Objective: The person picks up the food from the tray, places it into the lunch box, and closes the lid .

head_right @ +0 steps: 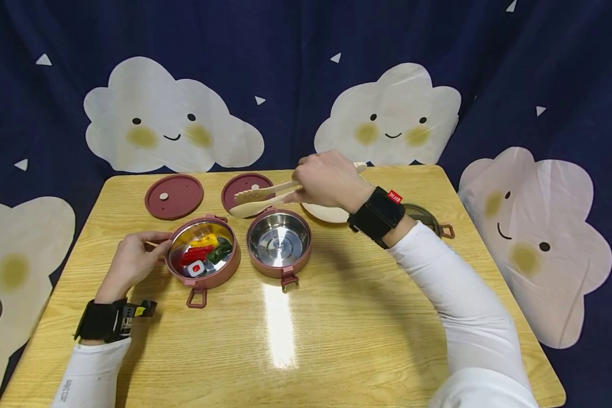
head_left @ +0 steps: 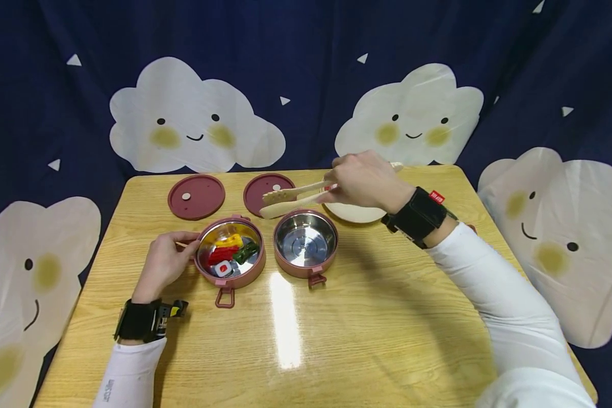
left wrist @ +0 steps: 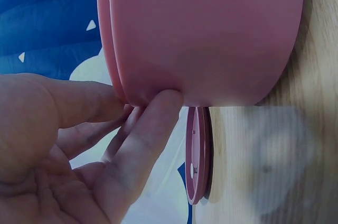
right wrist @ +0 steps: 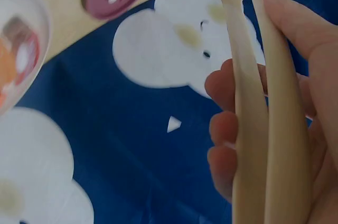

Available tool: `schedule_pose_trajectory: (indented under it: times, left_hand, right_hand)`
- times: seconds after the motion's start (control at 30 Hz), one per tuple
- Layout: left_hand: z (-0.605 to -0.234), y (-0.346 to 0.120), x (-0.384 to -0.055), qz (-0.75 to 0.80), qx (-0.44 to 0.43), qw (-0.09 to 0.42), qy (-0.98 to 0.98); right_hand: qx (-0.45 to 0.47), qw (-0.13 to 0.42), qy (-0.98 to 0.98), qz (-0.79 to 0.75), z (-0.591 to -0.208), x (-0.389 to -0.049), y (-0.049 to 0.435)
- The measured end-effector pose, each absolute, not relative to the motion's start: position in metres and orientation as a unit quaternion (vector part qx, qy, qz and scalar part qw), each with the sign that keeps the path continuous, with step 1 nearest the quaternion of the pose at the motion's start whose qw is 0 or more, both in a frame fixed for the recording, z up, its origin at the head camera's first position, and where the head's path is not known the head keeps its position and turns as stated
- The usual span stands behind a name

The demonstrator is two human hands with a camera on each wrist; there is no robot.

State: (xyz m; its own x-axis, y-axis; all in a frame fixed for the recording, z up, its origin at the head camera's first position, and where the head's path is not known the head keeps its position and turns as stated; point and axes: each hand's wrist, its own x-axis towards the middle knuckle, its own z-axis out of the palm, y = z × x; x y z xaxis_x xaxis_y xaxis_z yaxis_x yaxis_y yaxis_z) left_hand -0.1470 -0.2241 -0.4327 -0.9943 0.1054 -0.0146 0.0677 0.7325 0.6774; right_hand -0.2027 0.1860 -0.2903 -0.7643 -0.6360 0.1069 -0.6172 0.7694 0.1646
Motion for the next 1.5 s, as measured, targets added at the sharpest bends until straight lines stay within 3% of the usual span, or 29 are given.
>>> schedule_pose_trajectory:
  times: [0.47,0.67,1.5]
  left_hand:
    - [-0.434,-0.225,-0.148,0.361,0.049,0.023,0.931]
    - [-0.434,-0.226,-0.148,0.359,0.053,0.018,0.932]
    - [-0.434,-0.225,-0.149,0.362,0.053,0.018,0.930]
  right_hand:
    - [0.276,0.087,-0.954,-0.074,-0.281,-0.212,0.259]
    - [0.235,0.050,-0.968,-0.068,-0.285,-0.216,0.280]
    - [0.214,0.047,-0.971,-0.100,-0.338,-0.228,0.297]
